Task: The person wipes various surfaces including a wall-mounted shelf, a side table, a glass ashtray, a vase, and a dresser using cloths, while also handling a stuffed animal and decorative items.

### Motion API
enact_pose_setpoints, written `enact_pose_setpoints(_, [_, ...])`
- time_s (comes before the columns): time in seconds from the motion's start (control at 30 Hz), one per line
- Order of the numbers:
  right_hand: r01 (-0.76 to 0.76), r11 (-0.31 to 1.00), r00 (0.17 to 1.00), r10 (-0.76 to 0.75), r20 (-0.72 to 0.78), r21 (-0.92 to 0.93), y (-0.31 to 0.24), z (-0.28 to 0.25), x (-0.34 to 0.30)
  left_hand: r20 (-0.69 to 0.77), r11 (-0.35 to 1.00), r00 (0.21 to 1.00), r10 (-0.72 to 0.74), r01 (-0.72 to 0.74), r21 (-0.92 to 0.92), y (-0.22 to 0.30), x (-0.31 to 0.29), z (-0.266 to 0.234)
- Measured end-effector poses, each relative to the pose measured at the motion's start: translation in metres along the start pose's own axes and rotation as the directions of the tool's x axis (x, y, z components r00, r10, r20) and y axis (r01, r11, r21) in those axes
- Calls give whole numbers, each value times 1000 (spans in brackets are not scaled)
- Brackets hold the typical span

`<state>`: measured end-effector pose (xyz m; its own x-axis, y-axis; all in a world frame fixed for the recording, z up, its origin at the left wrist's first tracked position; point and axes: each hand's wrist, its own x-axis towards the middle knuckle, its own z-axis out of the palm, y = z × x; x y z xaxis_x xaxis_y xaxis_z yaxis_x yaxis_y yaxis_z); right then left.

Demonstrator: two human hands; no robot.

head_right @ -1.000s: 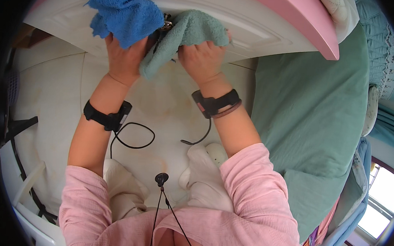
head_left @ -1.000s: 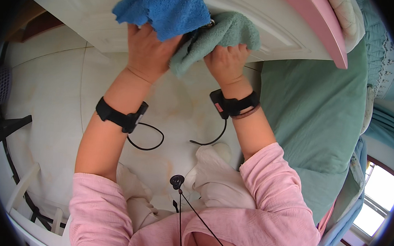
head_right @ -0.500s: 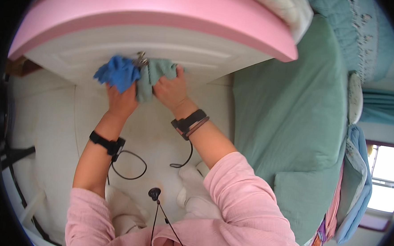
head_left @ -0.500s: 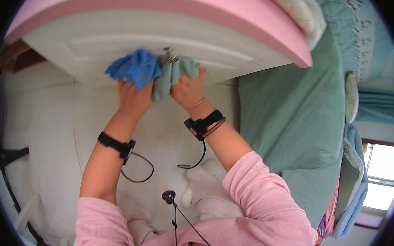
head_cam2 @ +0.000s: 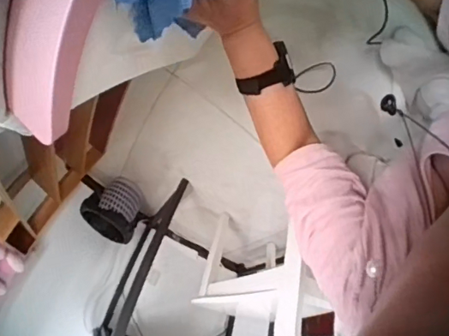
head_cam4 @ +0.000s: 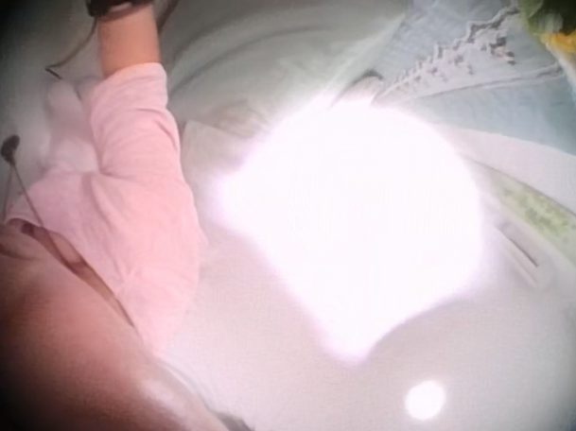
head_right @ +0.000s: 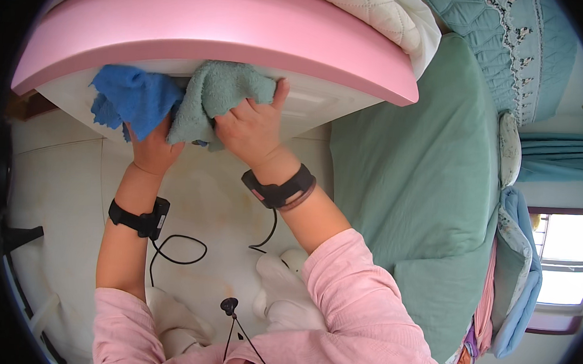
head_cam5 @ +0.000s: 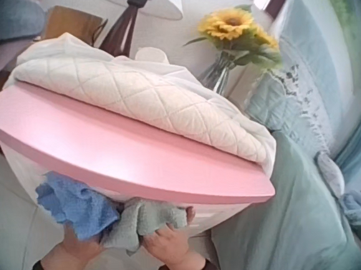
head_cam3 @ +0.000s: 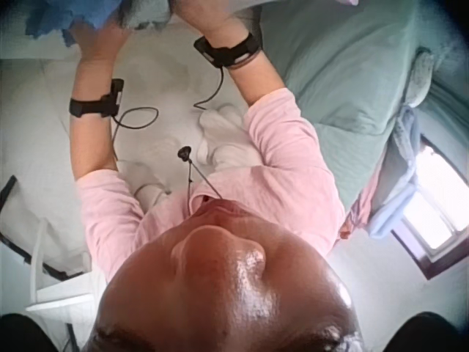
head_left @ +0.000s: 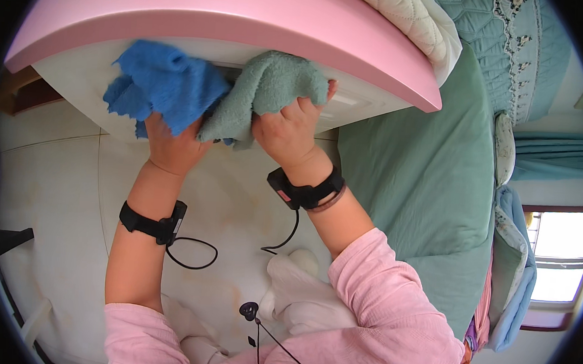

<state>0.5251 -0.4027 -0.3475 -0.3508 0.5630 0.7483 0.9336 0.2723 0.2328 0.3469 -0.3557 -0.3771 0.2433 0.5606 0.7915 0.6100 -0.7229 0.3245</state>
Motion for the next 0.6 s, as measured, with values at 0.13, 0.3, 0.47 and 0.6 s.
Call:
enact_pose_setpoints(0.13, [-78,994,994,72,-77,-78,22,-5,-10,17,970,999,42,-44,238,-16,9,-20])
enact_pose_setpoints(0.3, [-151,975,988,145,-49,-165,96,-19,-97,-273,937,951,-145,221,272,-69,4,-42])
enact_pose_setpoints(0.47, [-82,907,943,205,261,-414,91,5,-163,-81,897,908,-412,419,139,-35,-28,-6])
enact_pose_setpoints(0.6, [144,862,935,43,352,-487,66,26,-147,113,983,979,-170,160,93,-8,-47,11])
